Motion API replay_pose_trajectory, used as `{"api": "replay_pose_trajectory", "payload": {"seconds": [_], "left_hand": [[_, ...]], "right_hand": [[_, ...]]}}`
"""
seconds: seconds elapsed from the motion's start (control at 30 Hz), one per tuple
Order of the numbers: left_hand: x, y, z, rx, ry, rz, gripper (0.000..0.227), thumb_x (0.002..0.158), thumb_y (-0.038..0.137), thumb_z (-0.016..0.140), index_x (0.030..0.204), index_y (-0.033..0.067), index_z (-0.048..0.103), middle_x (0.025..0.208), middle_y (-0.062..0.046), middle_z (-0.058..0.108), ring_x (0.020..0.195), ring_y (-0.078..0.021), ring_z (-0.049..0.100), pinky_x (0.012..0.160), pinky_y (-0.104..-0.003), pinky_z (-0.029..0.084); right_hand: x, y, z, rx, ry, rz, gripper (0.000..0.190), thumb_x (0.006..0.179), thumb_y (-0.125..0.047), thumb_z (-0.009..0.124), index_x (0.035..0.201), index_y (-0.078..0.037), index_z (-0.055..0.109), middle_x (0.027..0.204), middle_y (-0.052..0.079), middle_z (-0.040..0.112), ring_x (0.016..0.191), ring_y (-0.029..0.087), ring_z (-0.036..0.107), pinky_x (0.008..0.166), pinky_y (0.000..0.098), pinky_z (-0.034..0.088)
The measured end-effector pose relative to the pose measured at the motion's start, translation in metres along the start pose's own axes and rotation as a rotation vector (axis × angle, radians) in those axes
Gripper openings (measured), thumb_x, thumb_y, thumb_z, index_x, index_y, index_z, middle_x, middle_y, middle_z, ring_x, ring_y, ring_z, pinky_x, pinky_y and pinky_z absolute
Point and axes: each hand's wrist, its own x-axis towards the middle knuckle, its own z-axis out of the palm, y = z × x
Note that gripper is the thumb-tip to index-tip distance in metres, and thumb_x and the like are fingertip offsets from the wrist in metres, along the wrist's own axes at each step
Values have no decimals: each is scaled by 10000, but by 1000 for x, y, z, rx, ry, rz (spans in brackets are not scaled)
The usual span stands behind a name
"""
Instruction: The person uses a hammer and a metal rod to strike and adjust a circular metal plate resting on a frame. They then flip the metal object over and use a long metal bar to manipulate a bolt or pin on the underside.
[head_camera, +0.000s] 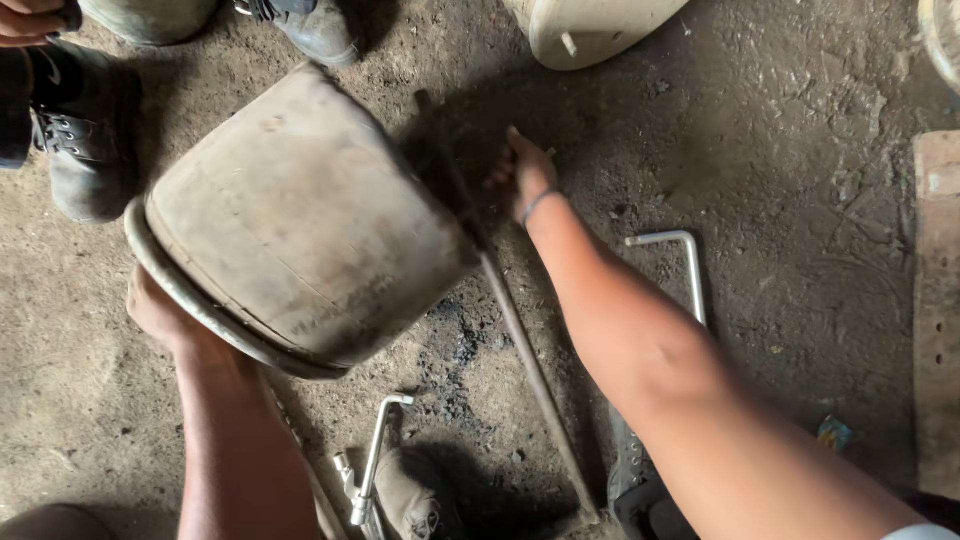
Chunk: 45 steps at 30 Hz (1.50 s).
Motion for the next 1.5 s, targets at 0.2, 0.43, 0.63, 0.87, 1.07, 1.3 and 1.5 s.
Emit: {"api": "replay_pose_trajectory", "payload": {"seconds": [0.2,0.43,0.63,0.87,1.07,1.3,1.5], "left_hand": [[167,-62,-40,1209,-249,1236,308,1166,251,526,989,36,658,982,-78,732,877,-207,711,817,-304,586],[227,-46,29,285,-485,348,202,1130,100,588,1005,13,720,1001,-46,705,871,-131,572,809,-281,482],[127,-11,18,-106,-365,39,307,1052,223,592,1210,-3,725,1195,-131,762,1061,-226,748,952,-332,635],[70,-4,14,-103,-250,69,382,1134,261,632,1341,-57,673,1268,-163,740,1097,-276,749,958,-360,661],[20,90,47,296,-72,-211,390,1041,391,578,1245,67,652,1148,-100,713,951,-198,700,774,-315,596],[53,49,55,573,-119,110,398,1046,367,663,1273,41,681,1245,-96,707,1022,-123,652,872,-269,554],[100,51,74,1144,-58,208,455,1110,473,641,984,44,723,792,-35,662,660,-151,569,604,-360,437]], "right_hand": [[-56,50,-48,263,125,-75,362,999,-333,608,705,-190,452,569,-38,399,480,113,381,459,273,361],[-87,51,-13,408,360,-53,310,956,-311,660,752,-153,489,646,-6,417,512,128,367,500,275,410],[-66,8,44,-229,396,-40,325,895,-462,651,752,-177,589,625,-30,498,498,110,391,460,308,231],[2,-5,15,42,84,8,360,939,-322,686,693,-157,482,544,5,402,497,173,414,527,340,430],[4,19,-12,143,36,-80,276,986,-243,639,755,-128,539,610,18,460,553,185,463,598,378,477],[12,37,-29,129,89,-145,289,1019,-270,586,778,-112,560,613,22,459,549,189,450,564,395,492],[-17,63,-49,202,279,10,275,1010,-312,572,782,-168,519,616,-30,455,524,127,423,458,256,352]]}}
